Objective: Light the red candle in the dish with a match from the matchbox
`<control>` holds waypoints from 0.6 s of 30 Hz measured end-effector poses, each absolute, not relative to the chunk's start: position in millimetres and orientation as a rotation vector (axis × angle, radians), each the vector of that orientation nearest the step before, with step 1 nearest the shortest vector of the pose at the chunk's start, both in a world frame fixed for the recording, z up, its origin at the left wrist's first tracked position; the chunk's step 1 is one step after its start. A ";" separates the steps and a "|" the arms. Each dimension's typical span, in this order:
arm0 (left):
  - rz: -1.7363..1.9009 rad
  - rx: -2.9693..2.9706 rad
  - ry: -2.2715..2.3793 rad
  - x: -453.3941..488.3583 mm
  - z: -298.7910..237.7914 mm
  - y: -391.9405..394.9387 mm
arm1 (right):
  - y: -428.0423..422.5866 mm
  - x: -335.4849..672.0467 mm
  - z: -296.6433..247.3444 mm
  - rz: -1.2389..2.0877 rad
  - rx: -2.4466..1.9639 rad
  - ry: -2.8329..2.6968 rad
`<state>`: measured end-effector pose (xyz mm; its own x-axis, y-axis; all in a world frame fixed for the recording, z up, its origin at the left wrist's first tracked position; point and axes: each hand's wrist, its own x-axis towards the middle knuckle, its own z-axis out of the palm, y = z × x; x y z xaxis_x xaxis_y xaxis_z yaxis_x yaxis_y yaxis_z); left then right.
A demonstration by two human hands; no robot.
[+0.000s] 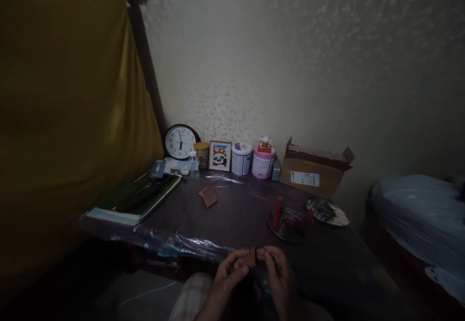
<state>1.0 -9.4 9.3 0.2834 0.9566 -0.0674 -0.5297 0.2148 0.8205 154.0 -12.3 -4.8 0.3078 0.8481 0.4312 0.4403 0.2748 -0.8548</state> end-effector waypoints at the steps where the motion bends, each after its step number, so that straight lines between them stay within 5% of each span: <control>1: 1.148 0.787 0.667 1.3 8.5 -9.0 | -12.2 153.9 -4.8 0.427 -1.353 -1.312; 18: 1.149 0.746 0.659 4.1 5.5 -6.9 | -12.2 154.5 -4.7 0.442 -1.363 -1.302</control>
